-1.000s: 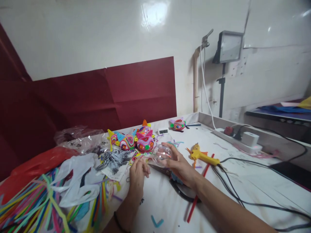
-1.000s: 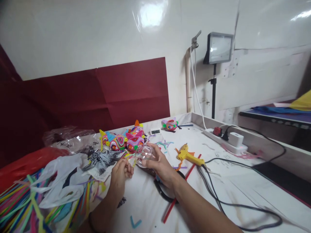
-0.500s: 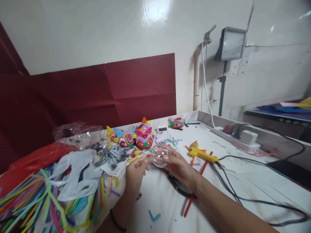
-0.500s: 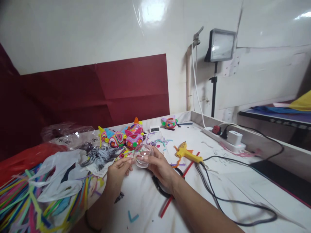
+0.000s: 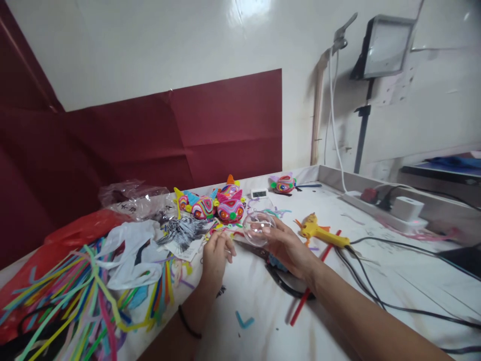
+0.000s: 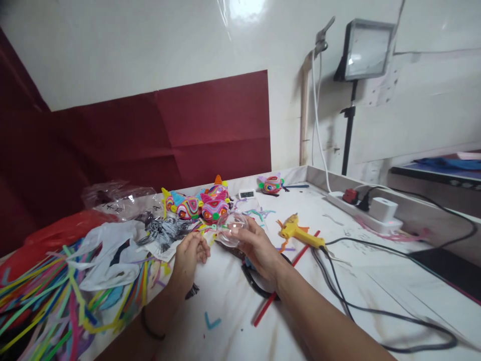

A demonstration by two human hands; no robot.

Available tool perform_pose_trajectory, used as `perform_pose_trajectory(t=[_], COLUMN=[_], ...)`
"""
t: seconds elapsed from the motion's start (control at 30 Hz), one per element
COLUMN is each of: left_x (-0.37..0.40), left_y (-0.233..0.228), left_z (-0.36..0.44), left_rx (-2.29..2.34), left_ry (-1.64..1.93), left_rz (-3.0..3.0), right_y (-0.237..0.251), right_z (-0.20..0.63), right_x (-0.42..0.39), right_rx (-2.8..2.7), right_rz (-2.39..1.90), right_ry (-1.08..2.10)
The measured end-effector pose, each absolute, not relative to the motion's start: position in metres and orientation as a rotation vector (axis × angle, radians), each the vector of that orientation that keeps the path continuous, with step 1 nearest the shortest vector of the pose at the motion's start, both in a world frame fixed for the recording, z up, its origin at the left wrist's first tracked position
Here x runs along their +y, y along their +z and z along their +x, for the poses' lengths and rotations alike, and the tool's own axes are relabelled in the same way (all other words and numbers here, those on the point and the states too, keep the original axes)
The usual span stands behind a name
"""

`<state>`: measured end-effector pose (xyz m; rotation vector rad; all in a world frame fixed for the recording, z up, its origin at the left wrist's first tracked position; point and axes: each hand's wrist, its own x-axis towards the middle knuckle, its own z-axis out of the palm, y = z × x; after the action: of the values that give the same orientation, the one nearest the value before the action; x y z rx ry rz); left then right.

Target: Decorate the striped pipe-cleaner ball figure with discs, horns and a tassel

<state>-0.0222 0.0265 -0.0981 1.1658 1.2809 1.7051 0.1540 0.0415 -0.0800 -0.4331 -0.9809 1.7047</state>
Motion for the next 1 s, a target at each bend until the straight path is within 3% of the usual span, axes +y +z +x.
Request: perform_pose_trajectory(t=[1.0], left_x=[0.0220], left_y=[-0.0953], left_z=[-0.0172], left_rx=[1.180], left_ry=[1.696], left_rz=[1.189], right_y=[-0.0882], right_z=[0.1510], right_x=[0.0449], right_rx=[-0.998], right_rz=[-0.373], right_ry=[1.685])
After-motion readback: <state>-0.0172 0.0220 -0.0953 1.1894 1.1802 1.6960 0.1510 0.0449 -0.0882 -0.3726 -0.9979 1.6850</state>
